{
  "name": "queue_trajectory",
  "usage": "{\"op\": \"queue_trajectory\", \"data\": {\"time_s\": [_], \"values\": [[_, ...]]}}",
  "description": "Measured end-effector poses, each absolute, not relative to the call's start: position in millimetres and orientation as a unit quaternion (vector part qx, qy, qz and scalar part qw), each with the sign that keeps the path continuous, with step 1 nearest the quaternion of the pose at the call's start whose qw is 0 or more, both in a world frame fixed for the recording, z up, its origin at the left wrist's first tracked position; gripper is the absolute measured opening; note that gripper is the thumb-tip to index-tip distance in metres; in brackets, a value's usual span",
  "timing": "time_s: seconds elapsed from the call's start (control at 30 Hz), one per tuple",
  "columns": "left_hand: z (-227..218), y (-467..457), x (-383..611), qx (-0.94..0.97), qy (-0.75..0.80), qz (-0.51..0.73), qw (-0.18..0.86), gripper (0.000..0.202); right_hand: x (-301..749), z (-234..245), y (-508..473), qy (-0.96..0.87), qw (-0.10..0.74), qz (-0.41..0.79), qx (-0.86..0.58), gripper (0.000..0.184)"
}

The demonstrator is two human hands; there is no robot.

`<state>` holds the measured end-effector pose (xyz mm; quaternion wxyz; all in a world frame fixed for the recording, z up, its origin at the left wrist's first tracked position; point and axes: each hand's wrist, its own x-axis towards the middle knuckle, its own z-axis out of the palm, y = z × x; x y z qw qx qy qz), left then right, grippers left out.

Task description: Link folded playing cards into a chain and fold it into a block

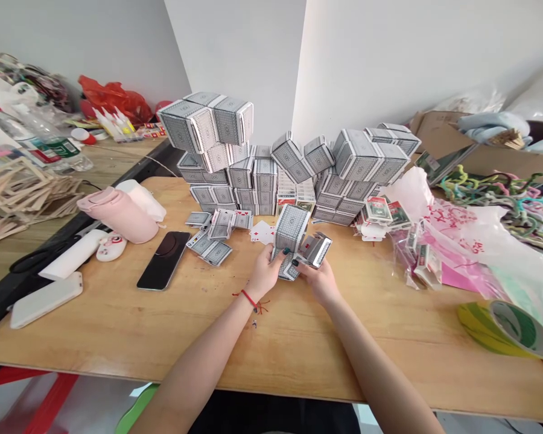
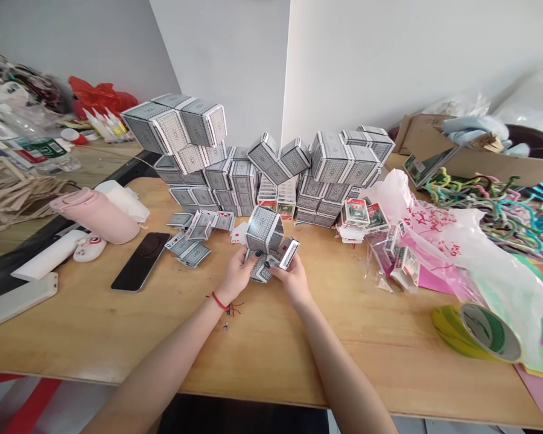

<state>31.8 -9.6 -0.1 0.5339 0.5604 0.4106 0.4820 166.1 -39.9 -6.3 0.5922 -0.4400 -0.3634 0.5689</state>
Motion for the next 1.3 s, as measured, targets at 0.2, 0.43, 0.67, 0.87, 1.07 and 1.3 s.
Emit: {"op": "queue_trajectory", "data": {"time_s": [0.2,0.43,0.67,0.87,1.07,1.3], "values": [[-3,-7,30,0.519,0.416,0.491,0.563,0.028,164,-9,-40,-0.326,0.597,0.586,-0.441,0.045],[-5,-6,30,0.501,0.416,0.499,0.572,0.027,162,-6,-40,-0.308,0.613,0.592,-0.422,0.043],[-8,-2,27,0.496,0.425,0.505,0.564,0.027,162,-10,-39,-0.287,0.621,0.598,-0.418,0.040],[-13,3,21,0.479,0.439,0.524,0.551,0.027,167,-20,-37,-0.278,0.638,0.568,-0.440,0.039],[-9,2,22,0.506,0.441,0.500,0.547,0.028,166,-20,-37,-0.281,0.603,0.611,-0.430,0.036],[-4,-1,24,0.512,0.437,0.489,0.555,0.028,160,-19,-40,-0.272,0.589,0.597,-0.472,0.029]]}}
